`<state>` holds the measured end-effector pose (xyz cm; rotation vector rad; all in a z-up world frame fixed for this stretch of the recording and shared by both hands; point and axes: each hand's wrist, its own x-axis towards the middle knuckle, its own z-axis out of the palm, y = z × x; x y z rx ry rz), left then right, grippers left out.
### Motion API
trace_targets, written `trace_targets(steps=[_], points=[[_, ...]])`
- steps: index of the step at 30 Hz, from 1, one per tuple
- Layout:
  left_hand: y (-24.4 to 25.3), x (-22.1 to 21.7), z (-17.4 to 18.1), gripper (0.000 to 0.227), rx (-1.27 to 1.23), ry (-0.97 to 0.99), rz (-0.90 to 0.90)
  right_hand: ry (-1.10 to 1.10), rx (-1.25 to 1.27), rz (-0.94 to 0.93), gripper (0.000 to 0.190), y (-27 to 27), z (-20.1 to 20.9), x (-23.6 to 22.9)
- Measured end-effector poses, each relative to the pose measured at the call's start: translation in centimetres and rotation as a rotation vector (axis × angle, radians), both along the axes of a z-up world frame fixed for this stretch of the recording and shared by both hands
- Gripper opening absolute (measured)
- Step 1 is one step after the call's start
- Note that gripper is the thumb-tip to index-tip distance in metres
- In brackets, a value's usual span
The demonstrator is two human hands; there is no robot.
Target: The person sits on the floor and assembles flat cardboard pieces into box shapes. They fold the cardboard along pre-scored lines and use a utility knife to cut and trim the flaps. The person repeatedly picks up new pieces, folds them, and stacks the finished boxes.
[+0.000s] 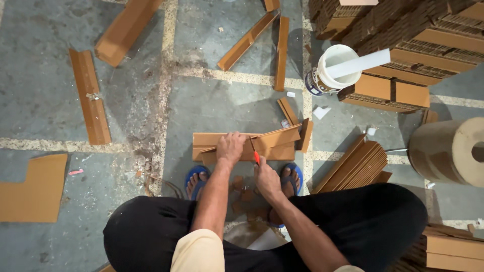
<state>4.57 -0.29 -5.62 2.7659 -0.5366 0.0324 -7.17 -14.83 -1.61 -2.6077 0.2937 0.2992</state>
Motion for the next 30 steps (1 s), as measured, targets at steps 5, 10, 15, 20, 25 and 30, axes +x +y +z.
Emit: trace_targets(steps=[5,10,15,20,25,30], points=[[-0.2,0.0,-0.4,0.012,-0.011,-0.001,-0.003,0.125,-0.069,0.001,0.036,-0.4,-0.2,1.0],[0.0,-0.3,-1.4,0.014,-0.040,-0.082,-0.036,0.260,-0.087,-0.011,0.035,0.0,-1.1,1.9],[-0.2,-0.6,-1.8,0.015,-0.060,-0.084,-0.055,0.330,-0.070,-0.003,0.036,-0.3,-2.8,4.3],[-0.1,-0.7,-1.0,0.011,-0.054,-0.087,-0.064,0.270,-0.142,0.045,0.024,0.5,-5.1,6.8],[-0.4,-0.1,0.0,0.011,0.008,-0.076,0.010,0.240,-0.110,0.080,0.025,0.0,-3.1,7.7],[0.2,-0.2,-0.8,0.014,0.074,-0.054,-0.020,0.160,-0.080,0.151,0.026,-2.0,1.6,2.8]])
